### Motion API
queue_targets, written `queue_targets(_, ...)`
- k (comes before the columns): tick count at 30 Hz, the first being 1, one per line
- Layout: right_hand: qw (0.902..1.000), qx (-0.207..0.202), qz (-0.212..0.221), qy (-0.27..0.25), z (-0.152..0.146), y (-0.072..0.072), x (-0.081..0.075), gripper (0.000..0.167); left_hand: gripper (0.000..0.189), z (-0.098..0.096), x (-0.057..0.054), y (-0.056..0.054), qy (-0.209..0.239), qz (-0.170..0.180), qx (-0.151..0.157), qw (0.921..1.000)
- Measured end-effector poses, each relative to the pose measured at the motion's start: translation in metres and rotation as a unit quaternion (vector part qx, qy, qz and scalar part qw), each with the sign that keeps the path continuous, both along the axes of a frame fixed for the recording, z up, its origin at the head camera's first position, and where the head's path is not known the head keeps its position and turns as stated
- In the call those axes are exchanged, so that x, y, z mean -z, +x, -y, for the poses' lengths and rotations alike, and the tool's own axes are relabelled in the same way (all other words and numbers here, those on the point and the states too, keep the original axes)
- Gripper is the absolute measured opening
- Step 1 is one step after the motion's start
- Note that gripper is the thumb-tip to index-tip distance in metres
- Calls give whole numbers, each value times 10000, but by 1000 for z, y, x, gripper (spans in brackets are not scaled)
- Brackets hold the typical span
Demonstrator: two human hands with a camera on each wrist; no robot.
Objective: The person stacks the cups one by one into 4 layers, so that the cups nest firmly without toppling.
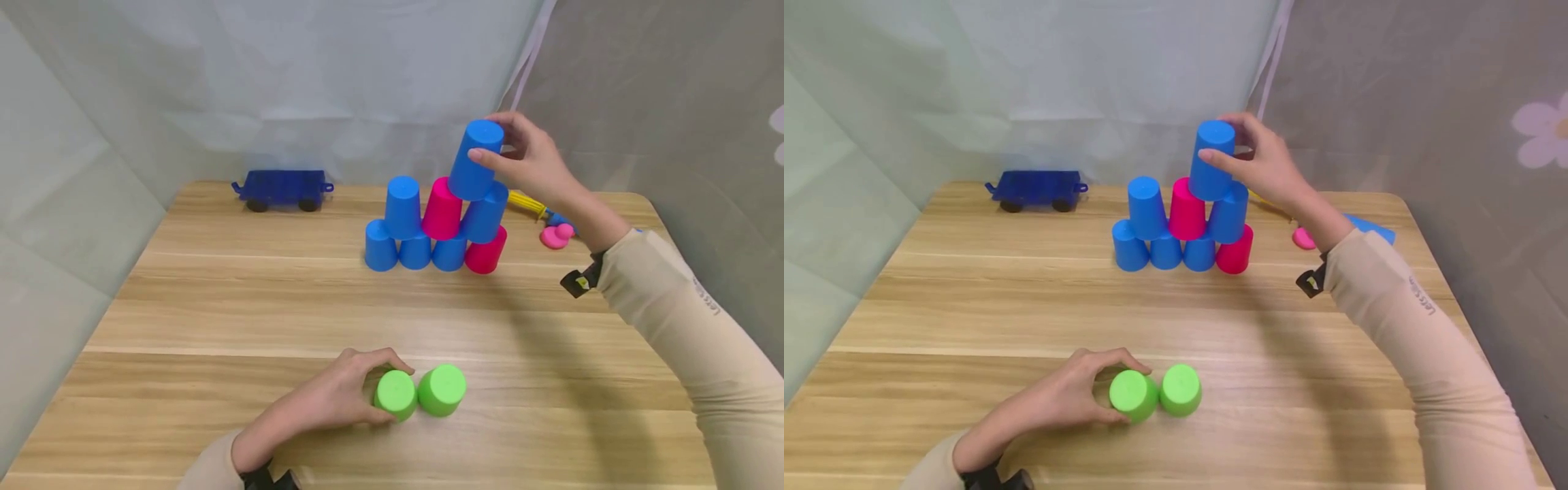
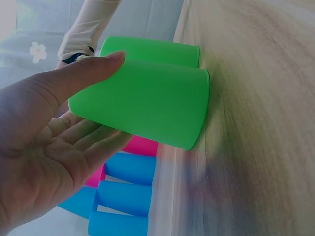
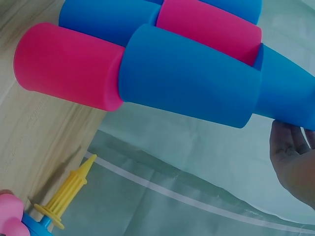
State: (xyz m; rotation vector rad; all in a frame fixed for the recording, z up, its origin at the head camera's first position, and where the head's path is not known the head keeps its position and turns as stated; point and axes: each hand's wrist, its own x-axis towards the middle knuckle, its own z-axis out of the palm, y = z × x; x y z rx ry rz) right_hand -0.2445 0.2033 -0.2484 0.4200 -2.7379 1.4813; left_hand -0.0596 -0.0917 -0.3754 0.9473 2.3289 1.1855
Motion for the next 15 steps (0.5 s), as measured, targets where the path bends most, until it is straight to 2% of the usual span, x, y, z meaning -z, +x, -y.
queue_targets(5, 9996, -121, -158, -181, 0, 0, 6, 60, 52, 1, 0, -2, -54, 9, -15, 10000)
queue_targets(8, 9985, -133, -407, -336, -1, 3, 12, 64, 52, 1, 0, -3, -62, 46, -19, 10000)
queue_targets(15, 9923, 191, -1101, -543, -6, 22, 32, 72, 52, 3, 0, -2, -103, 76, -49, 9999)
